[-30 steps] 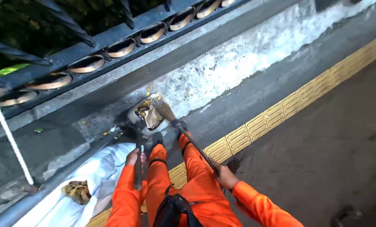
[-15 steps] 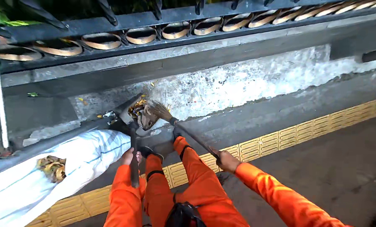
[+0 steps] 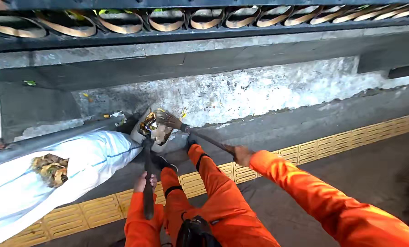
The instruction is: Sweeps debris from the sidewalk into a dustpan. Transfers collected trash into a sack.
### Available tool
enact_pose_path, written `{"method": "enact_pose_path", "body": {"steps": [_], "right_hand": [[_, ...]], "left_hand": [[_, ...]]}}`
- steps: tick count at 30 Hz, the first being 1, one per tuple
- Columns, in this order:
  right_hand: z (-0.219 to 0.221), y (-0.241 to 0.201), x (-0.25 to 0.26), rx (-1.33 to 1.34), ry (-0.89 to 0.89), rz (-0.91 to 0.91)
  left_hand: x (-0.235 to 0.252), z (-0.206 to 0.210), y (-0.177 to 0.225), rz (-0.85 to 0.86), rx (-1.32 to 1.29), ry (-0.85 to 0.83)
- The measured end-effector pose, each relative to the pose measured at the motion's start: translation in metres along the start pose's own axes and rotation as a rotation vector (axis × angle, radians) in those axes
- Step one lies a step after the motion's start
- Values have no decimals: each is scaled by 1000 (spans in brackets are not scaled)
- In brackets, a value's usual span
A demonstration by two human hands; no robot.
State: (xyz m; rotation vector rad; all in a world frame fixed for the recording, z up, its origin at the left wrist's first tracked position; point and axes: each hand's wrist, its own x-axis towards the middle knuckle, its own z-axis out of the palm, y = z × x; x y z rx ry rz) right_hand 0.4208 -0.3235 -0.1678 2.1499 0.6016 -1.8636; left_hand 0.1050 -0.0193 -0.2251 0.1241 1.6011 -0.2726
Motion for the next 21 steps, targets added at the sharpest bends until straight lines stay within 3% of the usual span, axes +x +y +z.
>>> {"method": "enact_pose_path", "body": {"steps": [3,6,10,14,18,21], "right_hand": [[64,18,-61,237,39,29],[104,-2,-72,527,64,126],[109,-26,-26,654,-50,142],[122,4,-57,698,-85,59],[161,23,-101,826,42,130],[168,42,-92,971,184,306]], "left_hand": [[-4,-19,3,34,183,64],[-6,-24,11,52,342,138],[-13,-2,21,74,445,162],[-11,7,21,137,522,191],[-14,11,29,160,592,215],[-10,2,36,137,606,225]]}}
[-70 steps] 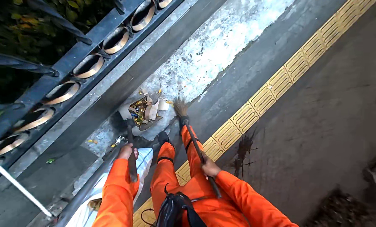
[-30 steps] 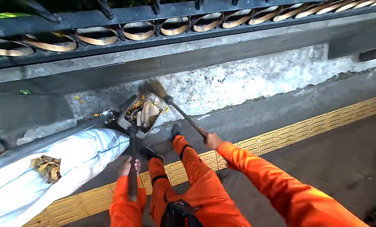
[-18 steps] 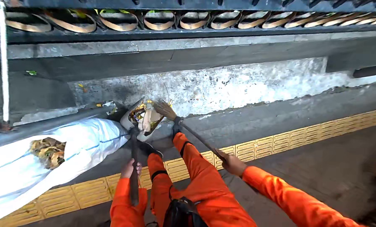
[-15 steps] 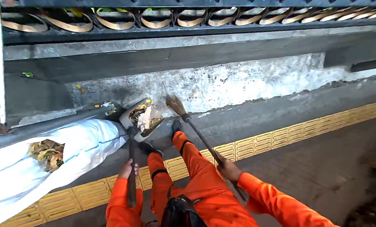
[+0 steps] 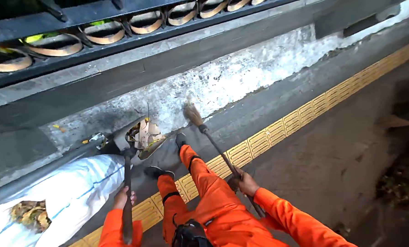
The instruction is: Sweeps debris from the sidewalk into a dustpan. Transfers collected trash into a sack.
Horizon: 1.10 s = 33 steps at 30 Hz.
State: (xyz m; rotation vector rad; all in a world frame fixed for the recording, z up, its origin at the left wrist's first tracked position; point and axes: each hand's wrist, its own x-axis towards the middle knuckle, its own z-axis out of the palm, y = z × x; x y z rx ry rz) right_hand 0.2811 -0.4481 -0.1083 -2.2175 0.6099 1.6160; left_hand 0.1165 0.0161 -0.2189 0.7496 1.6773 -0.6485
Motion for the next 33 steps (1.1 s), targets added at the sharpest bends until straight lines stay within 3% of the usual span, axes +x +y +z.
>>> {"method": "enact_pose_path", "body": {"steps": [3,6,9,12,18,22,24,26,29,33], "right_hand": [[-27,-34,57,98,115,58],[-31,-62,106,11,79,77],[5,-80,77,-270,-74,57],[27,-71,44,-347,-191,-83],[25,-78,-1,-564,-154,-251],[0,-168,61,-816,-41,-314],[4,-226,88,-981,-41,-291],[13,-256,97,-1123,-71,-276],[-1,-231,77,-1170,-139,-305],[-20,-143,28,-938,-144,-313]], "left_hand": [[5,-5,3,-17,20,-4],[8,-9,2,13,55,-20],[11,-9,3,9,55,-9],[9,-6,2,7,34,-19],[-5,-10,-41,-68,-163,-15],[2,1,-82,-89,-334,-125],[0,7,-98,-60,-407,-171],[-3,10,-103,-65,-471,-194],[0,17,-104,-129,-605,-181],[6,1,-114,-112,-625,-183]]}}
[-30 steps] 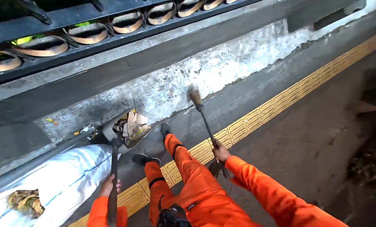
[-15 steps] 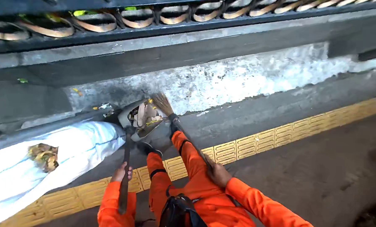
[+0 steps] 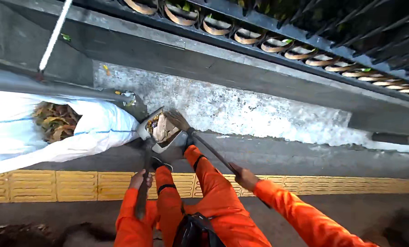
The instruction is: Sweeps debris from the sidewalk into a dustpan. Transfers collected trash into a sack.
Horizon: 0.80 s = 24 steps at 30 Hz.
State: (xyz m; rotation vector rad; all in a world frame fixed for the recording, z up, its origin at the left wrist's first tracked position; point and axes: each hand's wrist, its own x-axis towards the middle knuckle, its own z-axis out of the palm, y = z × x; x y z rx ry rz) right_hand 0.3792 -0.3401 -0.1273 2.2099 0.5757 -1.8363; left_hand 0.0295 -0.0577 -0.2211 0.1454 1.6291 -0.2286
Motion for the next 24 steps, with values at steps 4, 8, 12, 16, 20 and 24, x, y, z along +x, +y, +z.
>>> {"method": "enact_pose_path", "body": {"steps": [4,8,12,16,20,24], "right_hand": [[59,-7,-29,241,61,110],[87,-49,17,215,17,178],[128,-73,1,89,-74,129],[195,-68,-72,182,-25,107],[286,-61,-153,376,79,222],[338,-67,-163,599,194,304]], "left_hand": [[-13,-19,1,-43,111,53],[-22,-9,-1,-25,223,109],[-19,-6,-9,-14,265,97],[-1,-41,-21,-12,230,19],[18,-104,-33,39,297,-106],[7,-154,-35,53,329,-179]]}}
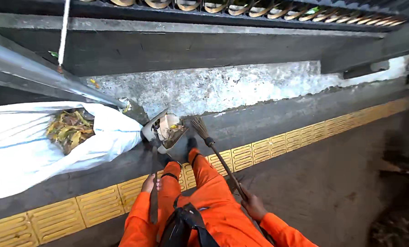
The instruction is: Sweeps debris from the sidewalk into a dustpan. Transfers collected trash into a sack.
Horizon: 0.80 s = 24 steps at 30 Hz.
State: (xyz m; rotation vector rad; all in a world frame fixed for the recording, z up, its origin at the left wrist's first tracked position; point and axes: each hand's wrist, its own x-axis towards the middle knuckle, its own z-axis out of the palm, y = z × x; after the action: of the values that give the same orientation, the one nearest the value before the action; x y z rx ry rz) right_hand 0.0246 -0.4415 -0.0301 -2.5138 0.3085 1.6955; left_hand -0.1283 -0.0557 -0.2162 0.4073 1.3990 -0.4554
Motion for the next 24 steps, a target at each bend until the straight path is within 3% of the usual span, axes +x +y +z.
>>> {"method": "enact_pose_path", "body": {"steps": [5,8,11,15,18,20,24], "right_hand": [[16,-60,83,-12,37,-5],[27,-93,125,-224,-47,-15],[28,-76,113,-378,-112,-99],[47,4,50,-264,-89,-174],[67,30,32,-219,-1,-148],[69,20,45,-214,37,-126],[44,-43,117,-224,109,-186]], "left_hand": [[-16,7,2,5,77,65],[-2,28,2,26,231,129],[15,38,-5,22,277,133],[20,21,-33,41,232,113],[16,6,-49,67,180,91],[10,-4,-65,60,105,83],[4,-18,-89,62,-116,23]]}}
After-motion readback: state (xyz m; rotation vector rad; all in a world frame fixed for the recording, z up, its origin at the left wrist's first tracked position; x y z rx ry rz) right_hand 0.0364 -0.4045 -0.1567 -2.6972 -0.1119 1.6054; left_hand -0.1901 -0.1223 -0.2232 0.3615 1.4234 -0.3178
